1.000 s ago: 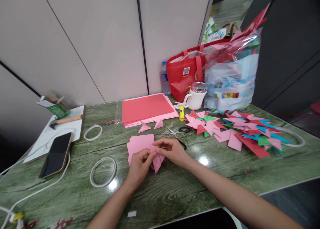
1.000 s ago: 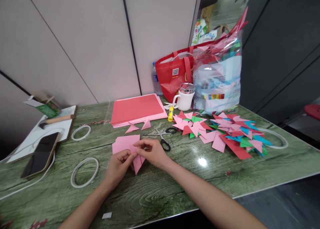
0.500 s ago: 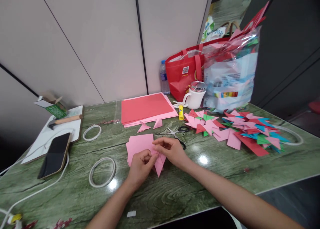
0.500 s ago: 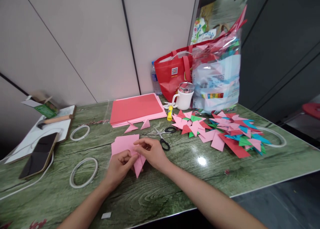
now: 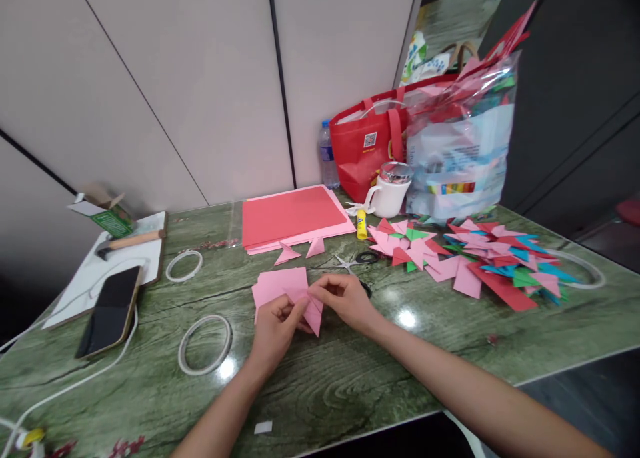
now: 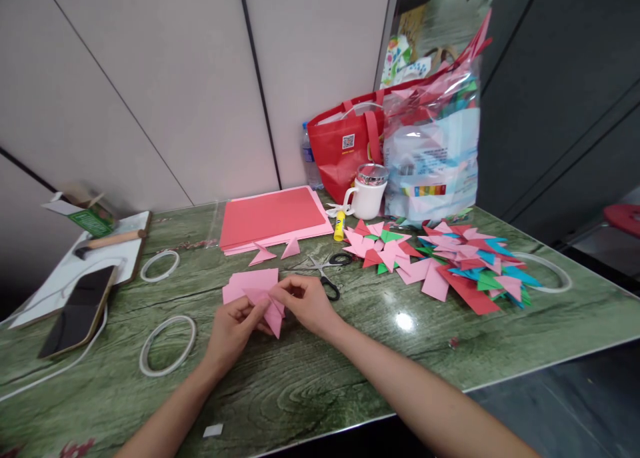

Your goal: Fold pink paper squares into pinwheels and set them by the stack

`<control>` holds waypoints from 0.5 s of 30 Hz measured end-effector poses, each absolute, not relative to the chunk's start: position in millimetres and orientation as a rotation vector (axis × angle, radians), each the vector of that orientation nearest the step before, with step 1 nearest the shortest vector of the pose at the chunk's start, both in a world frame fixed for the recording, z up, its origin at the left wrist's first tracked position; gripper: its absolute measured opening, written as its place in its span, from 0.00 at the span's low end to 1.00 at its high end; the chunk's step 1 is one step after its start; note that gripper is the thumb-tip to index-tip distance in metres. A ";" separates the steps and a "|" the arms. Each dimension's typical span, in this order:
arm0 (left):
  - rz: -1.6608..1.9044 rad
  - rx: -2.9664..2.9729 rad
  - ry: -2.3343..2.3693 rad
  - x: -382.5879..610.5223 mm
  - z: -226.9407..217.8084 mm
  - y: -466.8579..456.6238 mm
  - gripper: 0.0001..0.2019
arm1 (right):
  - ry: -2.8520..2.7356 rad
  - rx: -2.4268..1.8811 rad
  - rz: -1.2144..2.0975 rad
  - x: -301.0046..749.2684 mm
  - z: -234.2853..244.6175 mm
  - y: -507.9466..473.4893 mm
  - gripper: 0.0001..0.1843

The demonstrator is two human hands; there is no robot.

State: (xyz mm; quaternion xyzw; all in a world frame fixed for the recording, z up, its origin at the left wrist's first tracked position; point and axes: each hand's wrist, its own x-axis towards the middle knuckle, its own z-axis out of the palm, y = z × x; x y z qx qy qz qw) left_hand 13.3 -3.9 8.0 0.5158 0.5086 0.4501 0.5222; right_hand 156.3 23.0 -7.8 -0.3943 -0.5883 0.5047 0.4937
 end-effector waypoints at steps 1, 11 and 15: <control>1.061 1.254 1.234 13.7 7.9 -4.7 0.15 | -1.446 -0.986 1.189 155.9 -8.2 22.2 0.10; 1.123 1.167 1.230 12.9 7.5 -4.1 0.16 | -1.360 -0.971 1.392 153.4 -9.7 22.0 0.14; 1.166 1.148 1.278 10.6 6.5 -2.1 0.14 | -1.309 -0.919 1.548 153.6 -9.2 23.0 0.18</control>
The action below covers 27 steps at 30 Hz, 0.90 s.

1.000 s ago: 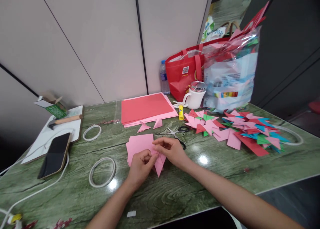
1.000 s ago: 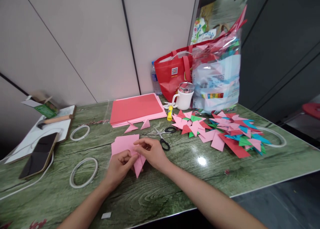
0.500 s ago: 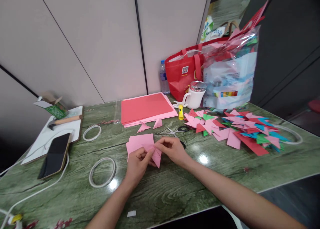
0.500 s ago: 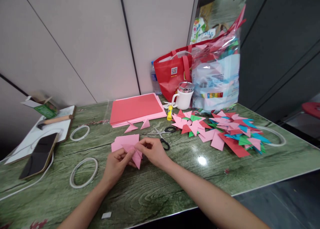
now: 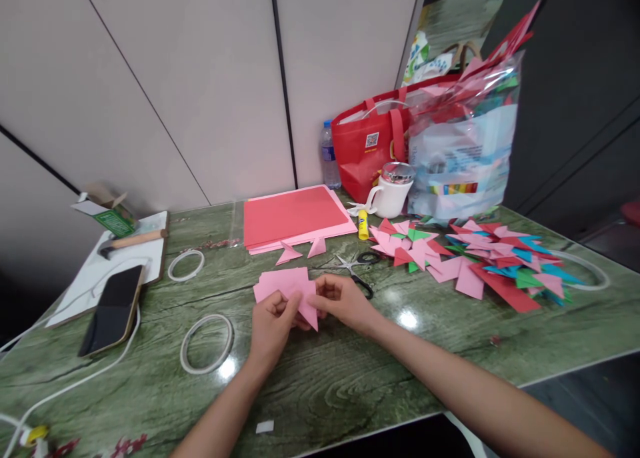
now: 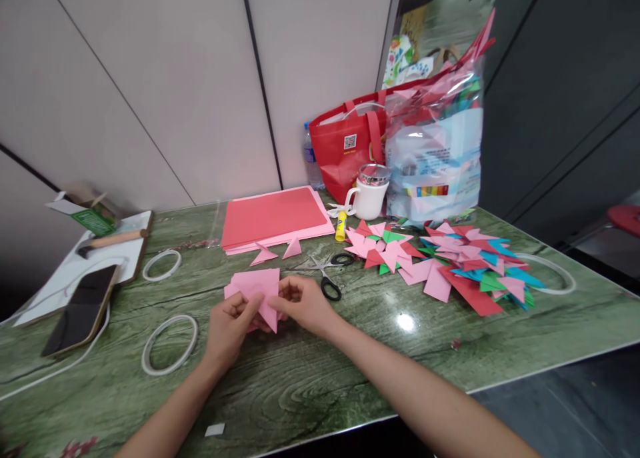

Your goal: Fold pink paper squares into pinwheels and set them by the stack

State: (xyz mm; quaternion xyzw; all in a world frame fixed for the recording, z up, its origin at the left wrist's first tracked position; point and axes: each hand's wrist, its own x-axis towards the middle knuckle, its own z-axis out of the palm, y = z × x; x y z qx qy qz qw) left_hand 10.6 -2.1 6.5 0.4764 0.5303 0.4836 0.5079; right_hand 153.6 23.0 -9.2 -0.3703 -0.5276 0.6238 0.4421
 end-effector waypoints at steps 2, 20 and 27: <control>1.155 1.161 1.268 9.7 5.8 -1.4 0.13 | -1.264 -0.908 1.589 153.6 -10.2 23.7 0.19; 1.360 0.973 1.206 7.3 1.0 4.9 0.20 | -1.469 -0.923 1.355 154.1 -14.2 20.1 0.16; 1.284 1.035 1.173 4.0 -2.3 5.2 0.15 | -1.548 -0.901 1.170 154.9 -7.1 14.7 0.16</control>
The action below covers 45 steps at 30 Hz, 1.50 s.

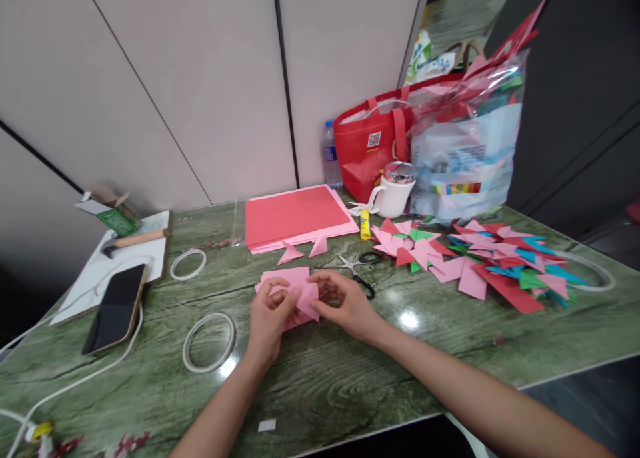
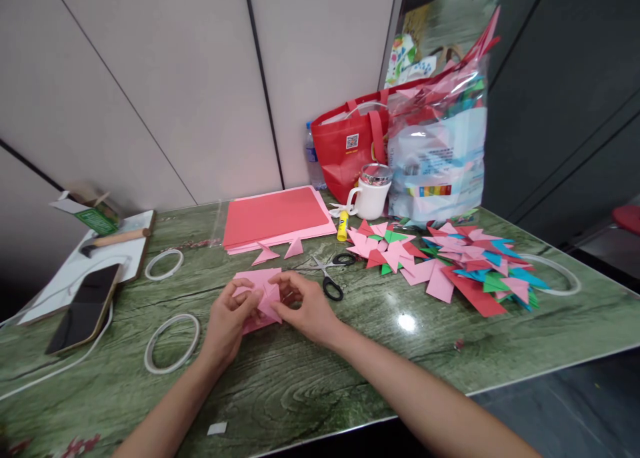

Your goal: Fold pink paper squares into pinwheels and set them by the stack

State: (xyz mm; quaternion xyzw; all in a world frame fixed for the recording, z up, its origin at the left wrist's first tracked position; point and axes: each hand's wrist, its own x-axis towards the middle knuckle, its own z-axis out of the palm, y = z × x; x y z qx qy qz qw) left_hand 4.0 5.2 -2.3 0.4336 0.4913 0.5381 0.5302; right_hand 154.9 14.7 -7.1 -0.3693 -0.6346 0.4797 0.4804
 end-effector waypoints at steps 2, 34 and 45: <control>1.266 1.130 1.209 4.1 -2.8 4.8 0.10 | -1.539 -0.887 1.157 154.8 -6.8 14.9 0.15; 1.335 0.927 1.123 5.8 -5.1 6.3 0.07 | -1.516 -0.968 1.213 155.3 -15.3 21.5 0.13; 1.248 0.956 1.080 4.3 -3.2 5.0 0.07 | -1.665 -0.967 0.935 158.4 -10.6 21.0 0.08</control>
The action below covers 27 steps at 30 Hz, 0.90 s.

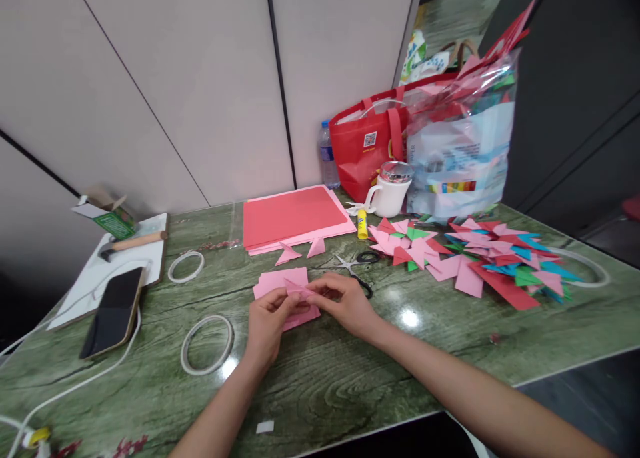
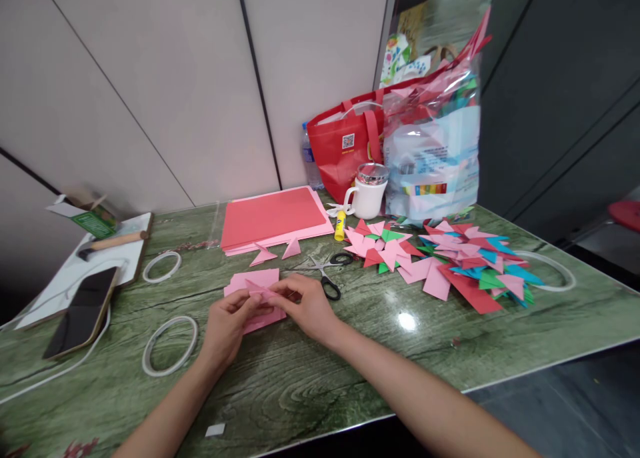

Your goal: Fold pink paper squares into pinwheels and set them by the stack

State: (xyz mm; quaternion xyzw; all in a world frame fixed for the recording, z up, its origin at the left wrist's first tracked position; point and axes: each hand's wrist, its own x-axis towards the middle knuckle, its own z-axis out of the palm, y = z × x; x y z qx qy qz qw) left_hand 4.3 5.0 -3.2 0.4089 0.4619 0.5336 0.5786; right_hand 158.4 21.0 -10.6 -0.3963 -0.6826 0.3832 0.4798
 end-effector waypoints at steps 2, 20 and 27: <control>1.251 0.940 1.098 4.7 -2.1 5.5 0.08 | -1.664 -0.958 0.916 158.4 -10.7 20.5 0.08; 1.184 1.052 1.171 4.6 -1.7 1.2 0.08 | -1.551 -0.963 1.318 155.4 -17.4 22.9 0.11; 1.217 1.147 1.236 7.4 7.7 -1.1 0.08 | -1.574 -0.914 1.271 154.3 -10.4 18.9 0.09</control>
